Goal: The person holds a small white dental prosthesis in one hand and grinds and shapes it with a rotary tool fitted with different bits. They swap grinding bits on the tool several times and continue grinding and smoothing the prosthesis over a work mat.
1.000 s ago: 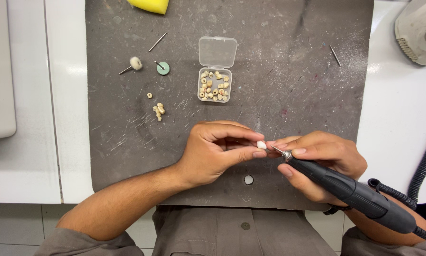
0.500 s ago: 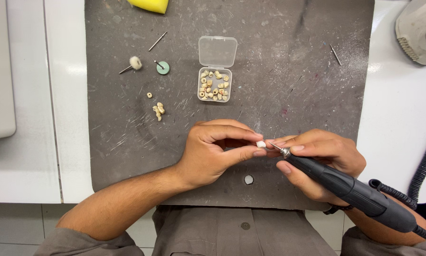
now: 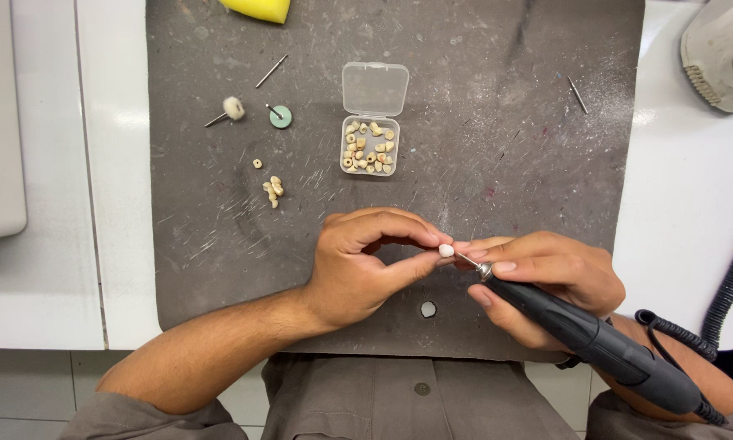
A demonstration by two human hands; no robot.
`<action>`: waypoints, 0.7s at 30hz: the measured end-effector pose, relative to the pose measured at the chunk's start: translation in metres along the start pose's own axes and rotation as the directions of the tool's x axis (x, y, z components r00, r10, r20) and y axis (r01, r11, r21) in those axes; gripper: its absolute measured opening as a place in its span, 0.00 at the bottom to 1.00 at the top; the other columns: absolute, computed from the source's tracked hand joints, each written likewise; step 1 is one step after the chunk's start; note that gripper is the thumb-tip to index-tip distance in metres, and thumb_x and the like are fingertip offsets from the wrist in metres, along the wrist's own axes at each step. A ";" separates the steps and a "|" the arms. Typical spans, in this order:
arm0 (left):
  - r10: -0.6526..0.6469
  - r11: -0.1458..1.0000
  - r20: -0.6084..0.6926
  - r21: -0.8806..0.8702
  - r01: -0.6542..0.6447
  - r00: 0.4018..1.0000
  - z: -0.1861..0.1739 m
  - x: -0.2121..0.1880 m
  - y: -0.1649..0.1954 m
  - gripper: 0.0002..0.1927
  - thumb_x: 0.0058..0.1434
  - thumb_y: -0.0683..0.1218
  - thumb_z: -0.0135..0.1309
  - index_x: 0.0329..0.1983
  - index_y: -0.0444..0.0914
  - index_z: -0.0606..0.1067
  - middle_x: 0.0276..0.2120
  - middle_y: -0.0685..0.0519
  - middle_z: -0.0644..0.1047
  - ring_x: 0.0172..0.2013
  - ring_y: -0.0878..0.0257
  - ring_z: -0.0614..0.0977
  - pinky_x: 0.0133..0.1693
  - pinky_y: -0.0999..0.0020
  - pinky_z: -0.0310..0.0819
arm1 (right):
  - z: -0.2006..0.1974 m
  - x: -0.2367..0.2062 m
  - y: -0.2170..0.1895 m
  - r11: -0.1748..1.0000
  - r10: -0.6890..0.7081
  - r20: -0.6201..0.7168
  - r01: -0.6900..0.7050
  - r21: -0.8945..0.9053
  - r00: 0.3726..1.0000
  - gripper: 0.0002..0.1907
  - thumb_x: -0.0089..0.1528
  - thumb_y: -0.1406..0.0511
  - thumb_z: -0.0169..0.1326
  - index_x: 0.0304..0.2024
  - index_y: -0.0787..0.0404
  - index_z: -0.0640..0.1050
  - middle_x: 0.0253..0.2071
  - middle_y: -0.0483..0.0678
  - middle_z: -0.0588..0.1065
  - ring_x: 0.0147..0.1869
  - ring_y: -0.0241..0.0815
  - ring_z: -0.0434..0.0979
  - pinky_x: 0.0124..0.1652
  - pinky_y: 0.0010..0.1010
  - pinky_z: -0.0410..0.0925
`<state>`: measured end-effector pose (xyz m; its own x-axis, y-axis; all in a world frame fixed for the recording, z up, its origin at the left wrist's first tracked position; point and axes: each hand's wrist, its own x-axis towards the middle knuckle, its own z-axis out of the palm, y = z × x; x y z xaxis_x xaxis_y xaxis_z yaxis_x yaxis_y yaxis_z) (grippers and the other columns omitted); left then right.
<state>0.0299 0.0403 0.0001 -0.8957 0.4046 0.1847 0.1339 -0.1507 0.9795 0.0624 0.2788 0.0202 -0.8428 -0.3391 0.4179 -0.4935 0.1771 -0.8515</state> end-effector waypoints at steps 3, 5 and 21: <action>0.030 0.998 0.009 0.062 -0.030 1.000 -0.001 0.002 0.001 0.07 0.62 0.35 0.65 0.43 0.35 0.81 0.44 0.48 0.84 0.45 0.62 0.88 0.48 0.72 0.87 | 0.001 0.000 0.000 1.000 -0.005 -0.008 0.005 0.001 1.000 0.21 0.58 0.75 0.65 0.50 0.63 0.71 0.43 0.55 0.79 0.55 0.51 0.85 0.56 0.40 0.82; 0.030 0.997 0.013 0.064 -0.031 0.999 -0.001 0.002 0.002 0.07 0.62 0.36 0.65 0.43 0.35 0.81 0.44 0.49 0.84 0.45 0.63 0.88 0.48 0.72 0.88 | 0.002 0.000 0.000 1.000 -0.005 -0.015 0.005 0.001 1.000 0.22 0.57 0.75 0.65 0.50 0.63 0.72 0.42 0.56 0.79 0.55 0.52 0.85 0.56 0.40 0.82; -0.278 0.911 0.082 -0.294 0.290 0.957 0.001 -0.004 -0.004 0.11 0.68 0.38 0.60 0.52 0.30 0.80 0.47 0.46 0.82 0.48 0.61 0.86 0.52 0.70 0.85 | 0.000 -0.001 -0.001 0.999 0.000 0.007 0.000 -0.043 1.000 0.21 0.58 0.75 0.65 0.51 0.63 0.71 0.43 0.57 0.79 0.56 0.51 0.84 0.55 0.38 0.83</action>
<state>0.0329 0.0402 -0.0040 -0.8596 0.5032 -0.0888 -0.2624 -0.2857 0.9217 0.0634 0.2794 0.0206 -0.8416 -0.3455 0.4152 -0.5020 0.2164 -0.8374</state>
